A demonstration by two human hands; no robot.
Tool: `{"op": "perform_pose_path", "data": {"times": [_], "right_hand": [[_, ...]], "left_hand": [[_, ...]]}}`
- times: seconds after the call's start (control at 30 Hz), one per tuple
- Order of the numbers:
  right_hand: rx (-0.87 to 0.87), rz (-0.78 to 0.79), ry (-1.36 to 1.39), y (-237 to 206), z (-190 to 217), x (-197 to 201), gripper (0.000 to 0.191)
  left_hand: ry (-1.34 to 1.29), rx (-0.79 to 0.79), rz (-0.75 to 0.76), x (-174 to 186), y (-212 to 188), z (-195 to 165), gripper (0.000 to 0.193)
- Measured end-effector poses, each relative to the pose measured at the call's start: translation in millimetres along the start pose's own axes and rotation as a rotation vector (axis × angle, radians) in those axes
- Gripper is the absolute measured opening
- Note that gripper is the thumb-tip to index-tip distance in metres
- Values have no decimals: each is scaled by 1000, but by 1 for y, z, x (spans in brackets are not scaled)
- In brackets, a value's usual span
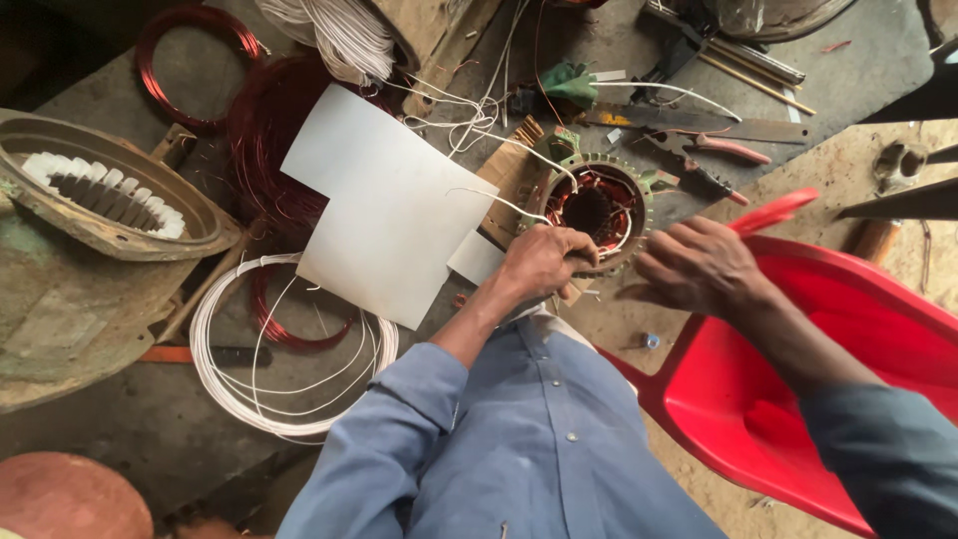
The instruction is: The person inserts and presses copper winding wire into the slots of an electric motor stator, working the wire coils around the stator by hand. They use scissors and pliers to cut and adjust the wire ends while fitting the windings into the motor housing.
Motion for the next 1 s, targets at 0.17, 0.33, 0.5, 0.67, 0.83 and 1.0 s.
{"op": "perform_pose_path", "data": {"times": [0.17, 0.33, 0.5, 0.67, 0.83, 1.0], "right_hand": [[-24, 46, -35, 18, 6, -15, 34], [-233, -6, 208, -31, -3, -3, 36], [-610, -306, 654, -41, 12, -40, 21], [-905, -470, 831, -39, 25, -77, 12], [-785, -380, 833, -20, 50, -77, 16], [-1004, -487, 782, -22, 33, -75, 19]], "left_hand": [[44, -28, -13, 3, 0, -6, 16], [2, -6, -4, 3, -3, -6, 13], [57, -50, -41, 5, -1, -8, 17], [114, -73, -70, 5, 0, -6, 17], [49, -128, -134, 4, -2, -1, 17], [-64, -187, -88, 0, -6, 1, 14]]}}
Point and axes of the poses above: each hand's wrist, its own y-axis towards the middle knuckle, its own x-axis out of the back of the hand, z = x × y, the point moved 6 cm from there along y, towards the middle knuckle, and after that the axes turned 6 degrees about z, right-handed, at the moved point
